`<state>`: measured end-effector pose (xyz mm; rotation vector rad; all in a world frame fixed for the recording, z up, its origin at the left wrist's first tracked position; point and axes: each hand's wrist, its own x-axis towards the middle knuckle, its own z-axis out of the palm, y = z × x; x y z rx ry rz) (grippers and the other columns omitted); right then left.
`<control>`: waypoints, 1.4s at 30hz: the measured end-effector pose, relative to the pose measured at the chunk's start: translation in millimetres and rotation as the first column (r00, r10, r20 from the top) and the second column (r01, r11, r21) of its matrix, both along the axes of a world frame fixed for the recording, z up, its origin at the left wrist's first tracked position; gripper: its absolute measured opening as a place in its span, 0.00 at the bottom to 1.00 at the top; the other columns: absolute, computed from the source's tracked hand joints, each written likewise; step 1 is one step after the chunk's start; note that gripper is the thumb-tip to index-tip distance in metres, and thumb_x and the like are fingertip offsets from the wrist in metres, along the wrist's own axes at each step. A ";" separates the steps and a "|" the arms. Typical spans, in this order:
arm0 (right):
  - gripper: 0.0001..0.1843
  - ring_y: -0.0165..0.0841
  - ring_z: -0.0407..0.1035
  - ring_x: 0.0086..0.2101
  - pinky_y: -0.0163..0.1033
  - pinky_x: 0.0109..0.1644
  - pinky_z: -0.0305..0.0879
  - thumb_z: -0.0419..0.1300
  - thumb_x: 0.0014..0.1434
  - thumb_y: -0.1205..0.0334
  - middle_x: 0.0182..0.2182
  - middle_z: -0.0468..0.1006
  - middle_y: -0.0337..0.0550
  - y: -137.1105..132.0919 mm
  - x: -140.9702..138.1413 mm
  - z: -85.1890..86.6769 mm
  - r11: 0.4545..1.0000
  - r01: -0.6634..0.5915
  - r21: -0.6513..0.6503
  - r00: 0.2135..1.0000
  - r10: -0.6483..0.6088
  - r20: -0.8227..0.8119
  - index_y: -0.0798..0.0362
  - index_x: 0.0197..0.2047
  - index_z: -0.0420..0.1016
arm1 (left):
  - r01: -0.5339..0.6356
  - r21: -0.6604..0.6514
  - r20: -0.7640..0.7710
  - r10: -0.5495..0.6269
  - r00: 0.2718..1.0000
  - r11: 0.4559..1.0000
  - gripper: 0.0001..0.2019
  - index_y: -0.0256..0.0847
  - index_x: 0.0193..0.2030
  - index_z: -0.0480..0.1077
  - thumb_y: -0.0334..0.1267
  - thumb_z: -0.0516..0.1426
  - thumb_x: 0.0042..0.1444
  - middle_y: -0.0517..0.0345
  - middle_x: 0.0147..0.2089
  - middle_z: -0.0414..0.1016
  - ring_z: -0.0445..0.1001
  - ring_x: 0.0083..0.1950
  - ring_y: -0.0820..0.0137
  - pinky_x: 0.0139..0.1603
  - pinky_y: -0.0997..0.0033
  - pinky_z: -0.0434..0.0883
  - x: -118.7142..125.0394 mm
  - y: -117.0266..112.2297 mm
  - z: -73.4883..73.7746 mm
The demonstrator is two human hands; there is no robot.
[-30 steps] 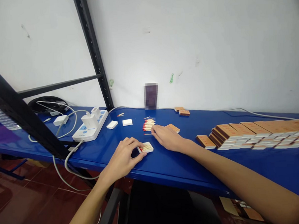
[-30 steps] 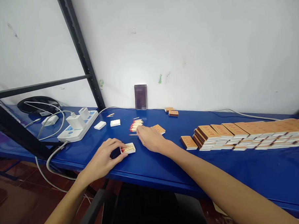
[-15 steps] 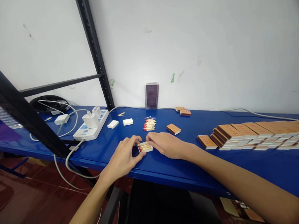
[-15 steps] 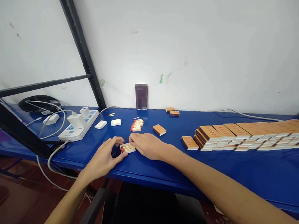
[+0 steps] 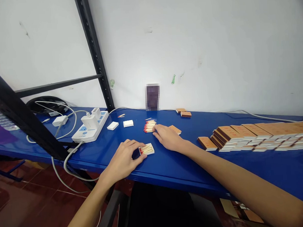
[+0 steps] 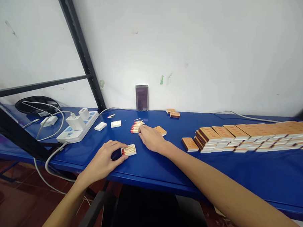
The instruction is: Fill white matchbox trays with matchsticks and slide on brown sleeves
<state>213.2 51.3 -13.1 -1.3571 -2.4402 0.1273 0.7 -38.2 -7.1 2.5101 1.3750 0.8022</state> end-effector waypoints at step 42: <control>0.10 0.35 0.70 0.40 0.41 0.45 0.55 0.45 0.69 0.65 0.41 0.76 0.46 -23.7 -8.2 11.4 0.983 -0.155 0.102 0.988 0.157 -0.006 0.54 0.46 0.67 | -0.064 -0.051 0.047 0.067 0.997 0.997 0.27 0.51 0.66 0.57 0.43 0.57 0.61 0.57 0.49 0.74 0.69 0.50 0.62 0.55 0.58 0.65 -2.5 -2.2 -2.9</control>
